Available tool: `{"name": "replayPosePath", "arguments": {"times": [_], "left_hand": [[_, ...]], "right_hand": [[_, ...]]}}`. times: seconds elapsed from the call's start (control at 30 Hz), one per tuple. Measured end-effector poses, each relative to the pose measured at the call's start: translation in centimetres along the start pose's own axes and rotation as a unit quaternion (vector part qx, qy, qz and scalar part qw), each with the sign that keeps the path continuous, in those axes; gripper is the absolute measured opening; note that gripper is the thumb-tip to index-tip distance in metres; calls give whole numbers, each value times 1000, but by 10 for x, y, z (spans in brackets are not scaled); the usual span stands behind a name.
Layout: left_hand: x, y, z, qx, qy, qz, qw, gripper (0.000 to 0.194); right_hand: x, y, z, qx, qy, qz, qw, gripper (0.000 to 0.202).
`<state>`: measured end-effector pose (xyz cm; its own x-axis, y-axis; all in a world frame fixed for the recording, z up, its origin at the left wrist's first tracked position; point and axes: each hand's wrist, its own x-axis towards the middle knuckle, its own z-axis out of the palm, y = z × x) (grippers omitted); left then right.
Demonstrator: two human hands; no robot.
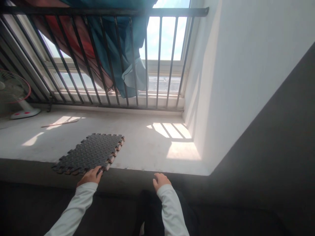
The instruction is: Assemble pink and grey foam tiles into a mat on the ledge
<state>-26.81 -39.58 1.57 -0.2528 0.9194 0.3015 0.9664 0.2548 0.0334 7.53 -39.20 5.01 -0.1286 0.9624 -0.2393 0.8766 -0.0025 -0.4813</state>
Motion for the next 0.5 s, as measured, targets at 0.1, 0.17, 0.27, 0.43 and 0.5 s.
{"name": "replayPosePath", "arguments": {"times": [0.1, 0.17, 0.27, 0.43, 0.5], "left_hand": [[5, -5, 1, -8, 72, 37, 997, 32], [11, 2, 0, -33, 124, 64, 990, 32], [19, 41, -7, -100, 170, 110, 974, 31], [2, 172, -22, -229, 151, 194, 942, 26], [-16, 225, -25, -282, 121, 255, 917, 26]], "right_hand": [[0, -1, 0, 15, 9, 8, 1000, 35], [0, -2, 0, 28, 19, 15, 999, 35], [2, -3, 1, 48, 42, 27, 998, 39], [10, 3, 11, 210, 126, 52, 968, 65], [15, 12, 13, 326, 184, 67, 925, 74]]}}
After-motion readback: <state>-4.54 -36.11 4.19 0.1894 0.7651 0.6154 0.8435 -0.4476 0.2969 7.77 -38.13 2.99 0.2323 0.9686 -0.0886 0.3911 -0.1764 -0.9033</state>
